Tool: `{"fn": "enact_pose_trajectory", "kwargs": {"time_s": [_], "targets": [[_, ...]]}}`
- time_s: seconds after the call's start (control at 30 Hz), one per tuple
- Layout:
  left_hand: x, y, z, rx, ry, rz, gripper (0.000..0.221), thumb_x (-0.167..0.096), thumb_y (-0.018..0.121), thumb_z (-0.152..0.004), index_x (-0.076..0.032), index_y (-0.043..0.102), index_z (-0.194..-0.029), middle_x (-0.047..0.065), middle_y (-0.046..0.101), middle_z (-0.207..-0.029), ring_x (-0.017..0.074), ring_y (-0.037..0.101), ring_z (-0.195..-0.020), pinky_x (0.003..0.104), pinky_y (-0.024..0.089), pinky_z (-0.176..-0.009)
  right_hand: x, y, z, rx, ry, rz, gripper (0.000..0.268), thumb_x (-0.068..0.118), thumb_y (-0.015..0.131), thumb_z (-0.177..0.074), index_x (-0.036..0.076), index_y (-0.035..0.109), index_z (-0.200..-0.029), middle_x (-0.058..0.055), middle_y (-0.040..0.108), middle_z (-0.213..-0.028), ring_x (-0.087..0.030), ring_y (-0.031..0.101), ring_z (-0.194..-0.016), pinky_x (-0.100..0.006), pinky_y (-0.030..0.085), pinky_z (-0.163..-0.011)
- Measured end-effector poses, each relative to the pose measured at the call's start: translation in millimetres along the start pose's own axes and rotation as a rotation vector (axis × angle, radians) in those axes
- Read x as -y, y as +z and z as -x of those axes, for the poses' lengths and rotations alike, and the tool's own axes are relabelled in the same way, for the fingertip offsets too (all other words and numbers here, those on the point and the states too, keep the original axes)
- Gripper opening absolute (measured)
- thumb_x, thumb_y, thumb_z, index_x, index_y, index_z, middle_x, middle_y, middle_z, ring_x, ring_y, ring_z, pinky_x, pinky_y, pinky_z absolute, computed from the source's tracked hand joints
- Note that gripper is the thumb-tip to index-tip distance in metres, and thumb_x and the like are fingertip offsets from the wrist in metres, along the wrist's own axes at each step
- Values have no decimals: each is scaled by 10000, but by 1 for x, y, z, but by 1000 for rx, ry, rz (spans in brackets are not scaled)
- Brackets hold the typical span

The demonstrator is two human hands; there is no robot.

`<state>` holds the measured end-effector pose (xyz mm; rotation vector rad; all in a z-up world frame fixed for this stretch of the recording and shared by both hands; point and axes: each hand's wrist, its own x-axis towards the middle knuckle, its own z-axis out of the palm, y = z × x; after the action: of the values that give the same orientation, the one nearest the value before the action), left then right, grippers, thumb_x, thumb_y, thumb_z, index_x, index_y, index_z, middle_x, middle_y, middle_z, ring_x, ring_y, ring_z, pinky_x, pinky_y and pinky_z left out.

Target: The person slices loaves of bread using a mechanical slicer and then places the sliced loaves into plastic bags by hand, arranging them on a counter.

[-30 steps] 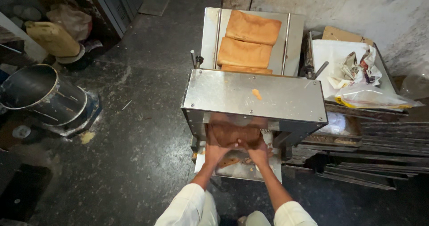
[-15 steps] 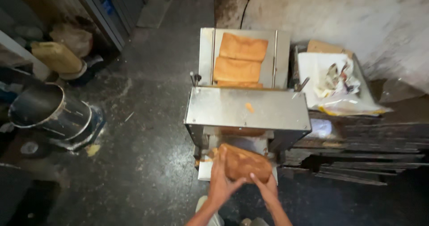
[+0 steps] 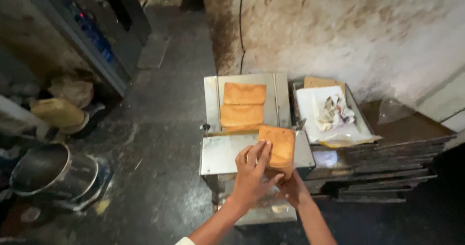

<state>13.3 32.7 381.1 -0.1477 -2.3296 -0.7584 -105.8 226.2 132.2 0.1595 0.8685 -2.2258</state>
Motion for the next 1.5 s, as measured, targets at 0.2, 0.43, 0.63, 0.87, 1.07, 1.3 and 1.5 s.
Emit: {"fn": "enact_pose_trajectory", "kwargs": {"time_s": [0.2,0.43,0.63,0.87,1.07,1.3,1.5], "targets": [[12,52,-33,-47,-66,-75,830,-255,888,-745,-91,516,-1468,155,469,-1485,428,412,-1295,538,351,-1080,35,21,-49,27,77,83,612,590,445,-983,187,520,-1438,-47,631,-1310,-214,637,-1105,-452,548,-924],[13,73,-40,-122,-149,-117,725,-220,867,-758,-122,561,-1408,143,499,-1439,424,413,-1282,535,356,-1089,88,51,-33,-196,103,952,661,576,374,-1012,29,667,-1236,-134,789,-919,-294,736,-674,-441,598,-638],[5,79,-33,-99,-133,-184,736,-213,883,-715,-187,590,-1390,76,508,-1458,382,414,-1294,513,355,-1092,129,39,-27,-168,-207,1348,376,363,704,-967,-4,782,-984,-135,758,-766,-198,679,-614,-344,544,-582],[-7,60,-42,-78,-102,-219,766,-288,921,-654,-208,605,-1348,86,446,-1462,373,354,-1352,563,282,-1108,248,5,7,-380,-1043,1461,228,83,688,-909,-8,735,-1113,-140,747,-989,-252,722,-878,-359,558,-813],[-34,65,-45,-116,9,-143,620,-292,848,-743,-104,591,-1275,166,433,-1441,422,339,-1324,570,281,-1097,295,-48,-35,-262,-112,2036,314,335,689,-950,71,760,-1105,-214,745,-1007,-389,698,-992,-465,541,-918],[-84,141,-37,62,133,207,362,-201,804,-827,-123,675,-1157,99,590,-1286,345,517,-1267,483,397,-1099,305,-80,-62,-39,-360,2076,246,258,736,-856,61,772,-999,-212,738,-1002,-388,695,-982,-464,538,-869],[-70,236,-41,243,82,303,286,-145,766,-830,-101,652,-1088,108,591,-1181,353,546,-1167,467,452,-969,308,-57,-52,-286,-462,2003,267,279,747,-886,14,766,-917,-255,712,-874,-419,692,-862,-488,537,-793]]}}
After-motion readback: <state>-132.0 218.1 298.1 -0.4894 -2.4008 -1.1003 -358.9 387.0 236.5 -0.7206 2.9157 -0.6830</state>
